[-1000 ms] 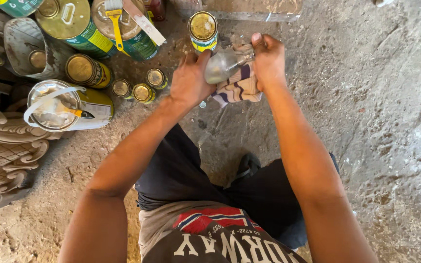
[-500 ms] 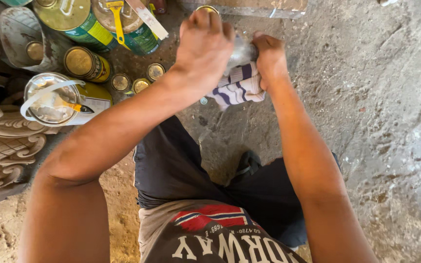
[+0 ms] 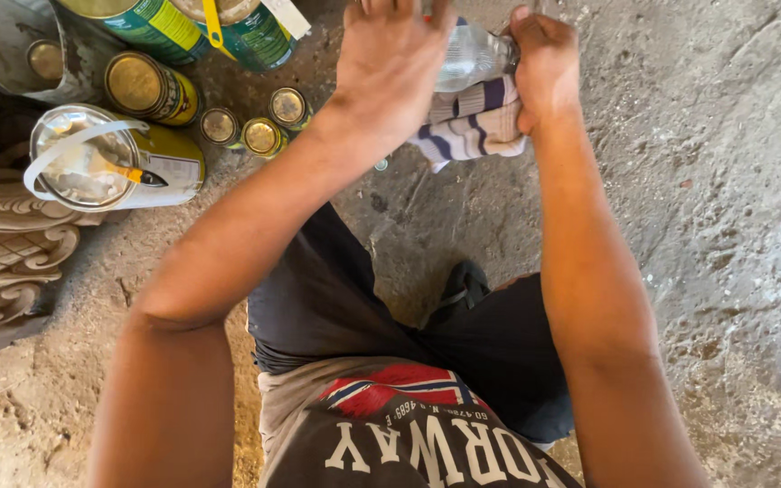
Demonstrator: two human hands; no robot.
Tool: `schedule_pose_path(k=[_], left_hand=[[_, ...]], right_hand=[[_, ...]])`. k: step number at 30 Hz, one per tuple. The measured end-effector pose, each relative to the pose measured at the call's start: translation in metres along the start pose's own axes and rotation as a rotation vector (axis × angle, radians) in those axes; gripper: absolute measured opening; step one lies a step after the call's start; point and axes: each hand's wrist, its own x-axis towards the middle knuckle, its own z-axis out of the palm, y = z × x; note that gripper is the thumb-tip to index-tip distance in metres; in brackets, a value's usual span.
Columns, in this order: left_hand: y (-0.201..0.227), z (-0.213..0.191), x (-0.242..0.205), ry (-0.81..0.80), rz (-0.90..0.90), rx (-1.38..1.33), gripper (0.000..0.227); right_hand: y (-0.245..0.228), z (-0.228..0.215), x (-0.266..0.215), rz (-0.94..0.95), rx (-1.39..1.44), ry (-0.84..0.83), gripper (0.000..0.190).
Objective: The person kneels to clean their hands with a cloth and liquid, then stands and uses a small metal tool to spread a thick beige substance from a tray onto a dark decorative wooden piece and a white table surface.
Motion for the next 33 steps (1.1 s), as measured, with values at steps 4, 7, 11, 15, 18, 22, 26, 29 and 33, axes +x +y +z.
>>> schedule_pose_path(k=[4, 7, 11, 15, 18, 22, 26, 29, 33], left_hand=[[0.000, 0.029, -0.013, -0.338, -0.195, -0.209, 0.075], [-0.003, 0.084, -0.039, 0.023, -0.175, -0.436, 0.090], [-0.007, 0.203, -0.085, -0.049, -0.428, -0.732, 0.096], [-0.010, 0.312, -0.124, -0.141, -0.682, -0.894, 0.094], [-0.012, 0.347, -0.140, -0.173, -0.782, -0.818, 0.095], [-0.016, 0.323, -0.139, -0.275, -0.784, -0.759, 0.092], [-0.002, 0.244, -0.119, -0.130, -0.970, -0.739, 0.080], [0.045, 0.173, -0.114, 0.323, -0.667, -0.920, 0.055], [0.116, 0.149, -0.025, 0.211, -0.786, -2.450, 0.060]], right_hand=[[-0.012, 0.003, -0.010, -0.134, -0.301, 0.040, 0.041], [-0.003, 0.010, -0.008, 0.002, -0.381, 0.050, 0.042], [0.015, -0.001, -0.012, -0.204, -0.380, 0.091, 0.043], [0.014, -0.013, -0.020, -0.135, -0.269, 0.110, 0.043], [0.009, -0.022, -0.028, -0.077, -0.190, 0.093, 0.042], [-0.002, -0.027, -0.029, -0.066, -0.016, 0.061, 0.038], [-0.003, -0.041, -0.025, 0.032, -0.063, 0.131, 0.029], [0.015, -0.041, -0.042, -0.258, -0.444, 0.063, 0.020], [0.027, 0.002, -0.065, -0.685, -0.705, -0.033, 0.033]])
